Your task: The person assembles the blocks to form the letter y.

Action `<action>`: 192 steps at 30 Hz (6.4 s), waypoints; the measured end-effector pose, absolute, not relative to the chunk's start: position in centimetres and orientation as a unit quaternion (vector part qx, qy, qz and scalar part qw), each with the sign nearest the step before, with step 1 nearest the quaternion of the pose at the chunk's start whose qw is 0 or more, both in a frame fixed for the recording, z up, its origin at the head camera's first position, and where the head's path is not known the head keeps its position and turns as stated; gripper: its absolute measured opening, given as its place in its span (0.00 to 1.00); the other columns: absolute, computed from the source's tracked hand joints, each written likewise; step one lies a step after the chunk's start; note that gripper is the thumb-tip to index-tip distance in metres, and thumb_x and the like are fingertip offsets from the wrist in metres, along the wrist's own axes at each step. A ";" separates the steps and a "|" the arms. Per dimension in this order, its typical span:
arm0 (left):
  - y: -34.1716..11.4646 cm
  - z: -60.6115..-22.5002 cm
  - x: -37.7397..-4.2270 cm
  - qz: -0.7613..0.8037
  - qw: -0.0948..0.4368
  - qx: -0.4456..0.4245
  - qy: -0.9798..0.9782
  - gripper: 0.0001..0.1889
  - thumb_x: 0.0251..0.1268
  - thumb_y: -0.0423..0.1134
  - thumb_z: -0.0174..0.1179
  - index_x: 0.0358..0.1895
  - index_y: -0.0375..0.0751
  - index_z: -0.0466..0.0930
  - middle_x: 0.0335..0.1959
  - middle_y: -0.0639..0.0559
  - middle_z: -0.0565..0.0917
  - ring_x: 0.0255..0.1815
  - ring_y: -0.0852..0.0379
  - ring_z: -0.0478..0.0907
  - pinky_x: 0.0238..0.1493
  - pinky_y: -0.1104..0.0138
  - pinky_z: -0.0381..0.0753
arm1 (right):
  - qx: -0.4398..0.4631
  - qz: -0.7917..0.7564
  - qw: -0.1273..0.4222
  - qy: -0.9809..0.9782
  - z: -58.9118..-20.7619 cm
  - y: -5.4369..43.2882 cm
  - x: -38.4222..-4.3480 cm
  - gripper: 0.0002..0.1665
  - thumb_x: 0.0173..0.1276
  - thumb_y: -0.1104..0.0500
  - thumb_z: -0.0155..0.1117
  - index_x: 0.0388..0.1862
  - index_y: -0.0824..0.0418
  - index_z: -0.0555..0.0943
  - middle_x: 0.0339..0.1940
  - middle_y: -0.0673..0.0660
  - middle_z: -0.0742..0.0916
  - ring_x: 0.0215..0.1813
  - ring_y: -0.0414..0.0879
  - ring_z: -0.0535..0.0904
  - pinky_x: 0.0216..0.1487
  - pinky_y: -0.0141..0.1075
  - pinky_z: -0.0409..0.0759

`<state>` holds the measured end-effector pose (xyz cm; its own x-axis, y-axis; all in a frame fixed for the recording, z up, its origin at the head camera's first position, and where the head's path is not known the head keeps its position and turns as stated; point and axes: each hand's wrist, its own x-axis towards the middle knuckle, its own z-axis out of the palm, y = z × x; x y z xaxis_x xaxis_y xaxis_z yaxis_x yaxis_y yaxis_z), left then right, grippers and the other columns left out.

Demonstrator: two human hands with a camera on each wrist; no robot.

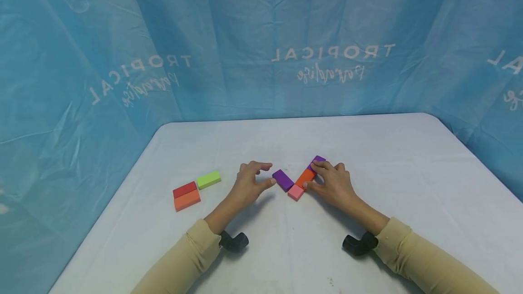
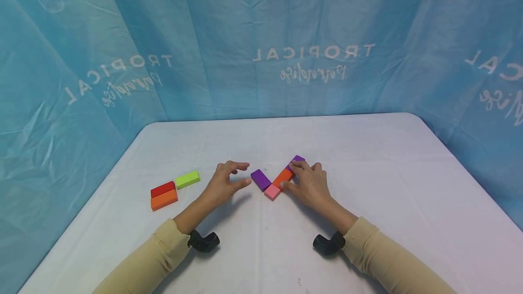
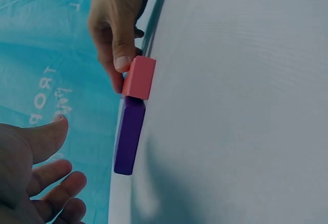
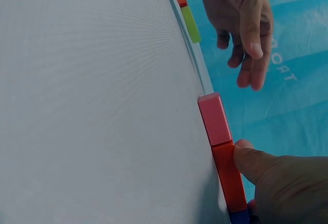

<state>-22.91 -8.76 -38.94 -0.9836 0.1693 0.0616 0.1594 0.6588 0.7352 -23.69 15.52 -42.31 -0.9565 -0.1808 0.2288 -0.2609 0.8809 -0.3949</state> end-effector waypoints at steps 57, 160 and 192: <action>-24.0 -40.4 -24.4 0.302 -0.005 -0.006 0.953 0.26 0.60 0.44 0.62 0.62 0.41 0.72 0.62 0.37 0.71 0.64 0.38 0.62 0.63 0.42 0.51 | 0.118 0.221 0.094 -0.963 -42.0 15.5 -23.4 0.38 0.56 0.43 0.69 0.62 0.60 0.75 0.63 0.61 0.77 0.51 0.61 0.69 0.45 0.49 0.67; -12.8 -40.3 -30.2 0.282 0.044 0.191 0.939 0.21 0.60 0.39 0.62 0.58 0.47 0.77 0.58 0.48 0.77 0.61 0.48 0.66 0.63 0.48 0.57 | 0.115 0.230 0.094 -0.962 -42.3 15.6 -23.5 0.38 0.55 0.44 0.69 0.62 0.59 0.75 0.63 0.60 0.77 0.51 0.60 0.69 0.45 0.48 0.66; -10.3 -40.9 -27.6 0.317 -0.071 -0.015 0.946 0.30 0.54 0.52 0.66 0.59 0.40 0.75 0.53 0.42 0.78 0.56 0.44 0.68 0.54 0.50 0.64 | 0.122 0.230 0.107 -0.959 -42.3 15.6 -23.4 0.38 0.55 0.43 0.70 0.61 0.60 0.76 0.63 0.60 0.78 0.49 0.60 0.69 0.44 0.48 0.66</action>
<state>-27.63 -10.25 -40.89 -0.9896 -0.0739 0.1237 0.0155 0.7992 0.6009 -23.41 15.62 -42.34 -0.9472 -0.1849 0.2621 -0.2837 0.8640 -0.4159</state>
